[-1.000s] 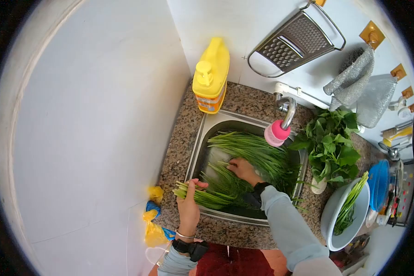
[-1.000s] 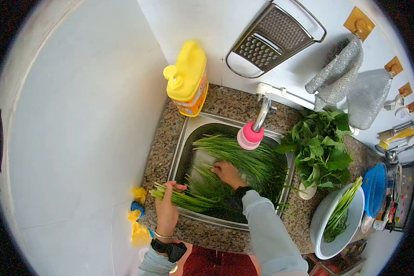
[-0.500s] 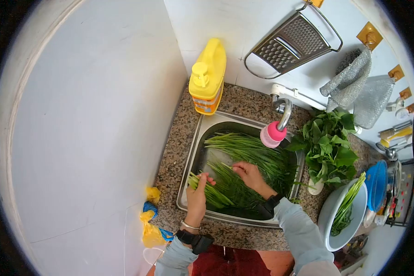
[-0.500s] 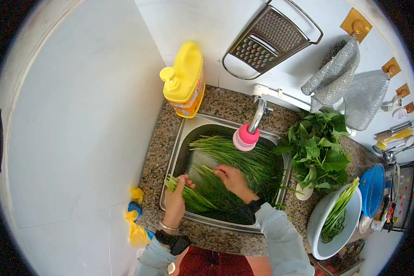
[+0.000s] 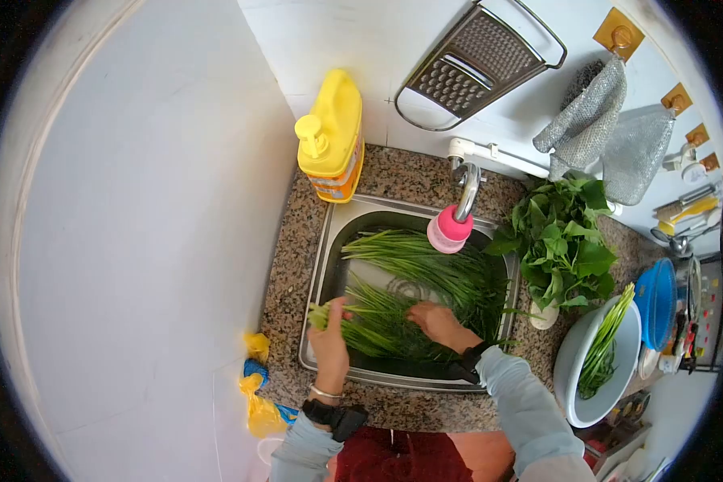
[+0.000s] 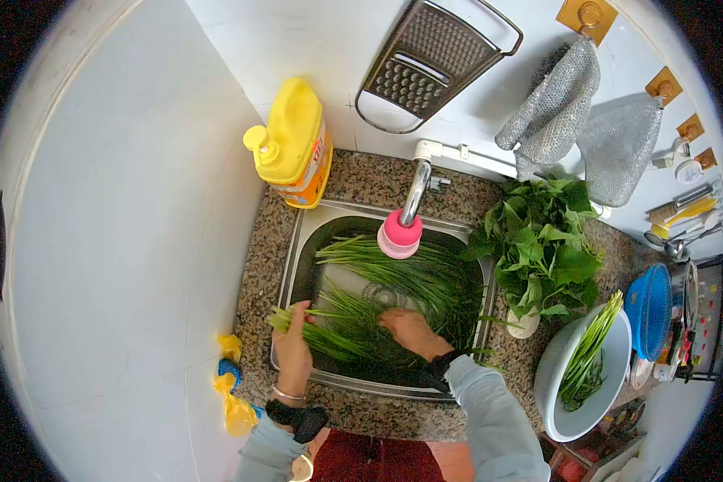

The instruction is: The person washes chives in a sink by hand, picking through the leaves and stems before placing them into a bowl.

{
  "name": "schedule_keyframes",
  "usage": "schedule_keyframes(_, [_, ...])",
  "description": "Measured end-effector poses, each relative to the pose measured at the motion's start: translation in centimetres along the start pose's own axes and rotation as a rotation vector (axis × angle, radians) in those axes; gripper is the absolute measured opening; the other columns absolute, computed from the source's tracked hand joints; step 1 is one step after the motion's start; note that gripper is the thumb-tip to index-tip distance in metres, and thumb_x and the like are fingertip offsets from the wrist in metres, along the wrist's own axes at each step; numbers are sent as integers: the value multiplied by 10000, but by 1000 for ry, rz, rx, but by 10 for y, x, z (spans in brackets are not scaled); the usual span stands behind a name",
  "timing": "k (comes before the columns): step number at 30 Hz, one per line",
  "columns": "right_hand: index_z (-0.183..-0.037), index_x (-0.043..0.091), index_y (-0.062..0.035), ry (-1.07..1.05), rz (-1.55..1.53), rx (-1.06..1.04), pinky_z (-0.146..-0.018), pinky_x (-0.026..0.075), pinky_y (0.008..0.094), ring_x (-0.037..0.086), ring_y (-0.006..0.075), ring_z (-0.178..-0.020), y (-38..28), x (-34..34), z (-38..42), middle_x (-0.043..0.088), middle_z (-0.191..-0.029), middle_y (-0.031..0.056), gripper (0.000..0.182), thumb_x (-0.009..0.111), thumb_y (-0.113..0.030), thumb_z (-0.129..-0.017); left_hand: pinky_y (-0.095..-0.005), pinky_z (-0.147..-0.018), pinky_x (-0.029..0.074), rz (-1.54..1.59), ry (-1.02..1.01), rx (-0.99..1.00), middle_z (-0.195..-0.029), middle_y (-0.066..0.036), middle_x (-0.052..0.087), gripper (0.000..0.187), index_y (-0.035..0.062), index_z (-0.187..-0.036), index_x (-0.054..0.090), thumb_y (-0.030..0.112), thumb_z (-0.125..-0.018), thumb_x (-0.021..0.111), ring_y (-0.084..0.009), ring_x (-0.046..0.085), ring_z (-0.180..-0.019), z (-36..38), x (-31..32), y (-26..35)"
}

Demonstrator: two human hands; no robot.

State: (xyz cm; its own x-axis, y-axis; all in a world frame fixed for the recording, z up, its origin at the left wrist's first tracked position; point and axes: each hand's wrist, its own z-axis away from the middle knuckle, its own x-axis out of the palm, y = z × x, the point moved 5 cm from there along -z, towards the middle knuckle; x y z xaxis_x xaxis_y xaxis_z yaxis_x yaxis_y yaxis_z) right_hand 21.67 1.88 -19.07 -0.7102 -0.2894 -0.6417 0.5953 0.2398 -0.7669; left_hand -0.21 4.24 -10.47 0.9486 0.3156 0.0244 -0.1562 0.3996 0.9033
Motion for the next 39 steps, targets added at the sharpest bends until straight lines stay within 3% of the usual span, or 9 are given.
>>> schedule_keyframes(5, [-990, 603, -62, -376, 492, 196, -687, 508, 430, 619, 328, -824, 101, 38, 62, 633, -929, 155, 195, 565, -108, -805, -284, -742, 449, 212, 28, 34, -855, -63, 609, 293, -9, -966, 602, 263, -947, 496, -141, 570, -807, 6, -32, 35])
schedule_keyframes(8, [-1018, 598, -98, -711, 594, 328, -673, 515, 447, 629, 323, -831, 80, 21, 54, 642, -913, 154, 237, 576, -111, -782, -300, -764, 469, 319, 5, 44, -862, -96, 619, 273, -9, -984, 562, 246, -958, 467, -172, 601, -847, 11, -40, 48])
schedule_keyframes(12, [-1004, 599, -91, -539, 481, 273, -670, 514, 448, 628, 331, -831, 32, -19, 8, 646, -858, 150, 216, 567, -129, -793, -302, -749, 475, 295, -62, 3, -848, -110, 617, 262, -1, -1015, 521, 247, -963, 455, -188, 613, -829, 16, -42, 37])
schedule_keyframes(14, [-1168, 576, -128, -462, 414, 271, -753, 501, 448, 613, 319, -915, 11, -33, -24, 610, -1091, 127, 304, 518, -203, -880, -306, -748, 475, 278, -80, -25, -840, -107, 614, 261, -2, -1015, 524, 244, -963, 453, -188, 612, -817, 20, -37, 30])
schedule_keyframes(17, [-1120, 601, -116, -256, 208, 268, -744, 494, 459, 623, 326, -869, 16, -18, -61, 637, -999, 147, 280, 515, -233, -880, -311, -741, 475, 259, -97, -82, -829, -100, 609, 259, -3, -1014, 528, 239, -964, 451, -187, 608, -797, 23, -26, 17])
schedule_keyframes(24, [-1006, 639, -73, -321, 376, 565, -730, 492, 454, 615, 340, -852, 51, 57, -80, 640, -962, 156, 248, 495, -239, -891, -306, -724, 479, 234, -81, -103, -821, -89, 605, 251, -6, -1015, 537, 226, -961, 459, -177, 601, -789, 24, -24, 8])
schedule_keyframes(27, [-861, 636, -76, -270, 406, 426, -664, 509, 460, 622, 356, -773, 49, 60, -76, 644, -852, 159, 189, 513, -220, -862, -300, -725, 478, 247, -78, -127, -823, -84, 605, 251, -9, -1019, 540, 222, -960, 460, -174, 600, -790, 21, -27, 7])
schedule_keyframes(29, [-898, 635, -79, 27, 236, 366, -659, 496, 462, 614, 367, -772, 29, 31, -75, 639, -844, 161, 223, 521, -269, -876, -297, -723, 477, 265, -71, -137, -824, -80, 605, 251, -10, -1022, 541, 220, -960, 461, -172, 599, -790, 19, -28, 6])
schedule_keyframes(39, [-898, 598, -57, -65, -124, 152, -642, 470, 463, 587, 384, -767, -56, 1, -70, 618, -829, 177, 210, 531, -256, -882, -277, -758, 429, 163, -167, -145, -807, -36, 584, 247, -9, -1064, 583, 186, -912, 568, -131, 556, -765, -1, 19, -11])
